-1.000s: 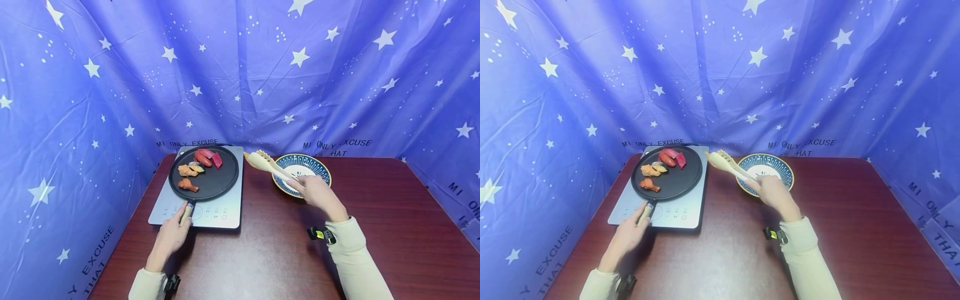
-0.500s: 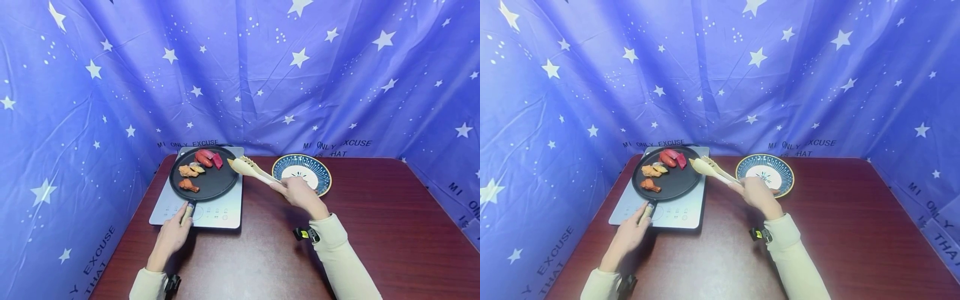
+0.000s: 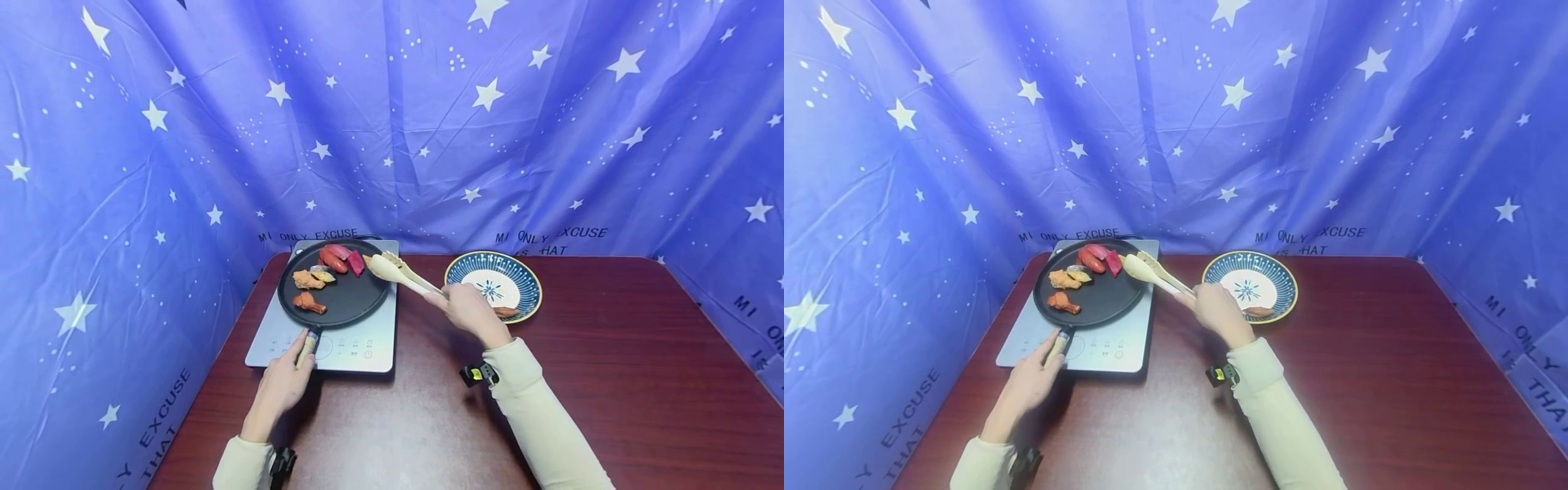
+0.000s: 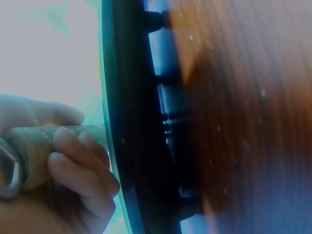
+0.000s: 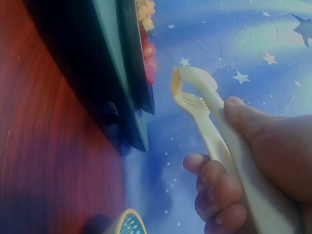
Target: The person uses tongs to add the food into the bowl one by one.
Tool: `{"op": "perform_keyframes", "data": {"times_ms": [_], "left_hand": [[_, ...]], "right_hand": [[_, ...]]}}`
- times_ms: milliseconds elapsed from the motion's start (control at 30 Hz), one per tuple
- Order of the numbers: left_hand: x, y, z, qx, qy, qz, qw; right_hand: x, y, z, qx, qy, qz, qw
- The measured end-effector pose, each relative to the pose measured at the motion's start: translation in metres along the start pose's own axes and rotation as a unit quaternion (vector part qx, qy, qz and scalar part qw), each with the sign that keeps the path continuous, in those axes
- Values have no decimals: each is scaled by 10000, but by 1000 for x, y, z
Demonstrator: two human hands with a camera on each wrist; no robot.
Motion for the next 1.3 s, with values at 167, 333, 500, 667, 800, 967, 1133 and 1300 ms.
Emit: {"op": "perform_keyframes", "data": {"times_ms": [167, 333, 500, 667, 800, 967, 1133, 1300], "left_hand": [[0, 1, 1, 16, 7, 1, 10000], [0, 1, 1, 15, 5, -14, 10000], [0, 0, 0, 9, -3, -49, 10000], [-1, 0, 0, 44, 3, -41, 10000], [0, -1, 0, 7, -25, 0, 10000], [1, -1, 1, -44, -56, 43, 10000], [0, -2, 1, -83, -70, 38, 9999], [0, -1, 1, -43, -42, 68, 10000]], "right_hand": [[3, -5, -8, -11, -24, -1, 10000], [8, -7, -13, 123, -102, -26, 9999], [15, -5, -18, 235, -162, -88, 9996], [21, 0, -22, 396, -180, -41, 9990], [23, 2, -24, 493, -207, -50, 9986], [24, -1, -27, 485, -187, 37, 9986], [22, -3, -30, 501, -82, 156, 9986], [22, -3, -35, 641, -40, 143, 9978]]}}
Point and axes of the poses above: each hand's wrist, its own z-axis away from the middle knuckle, its own x-axis out of the palm, y = z × x, the point moved 7 cm from there along -z, towards the middle knuckle, and after that the axes turned 15 degrees about -y, right-handed, at the moved point
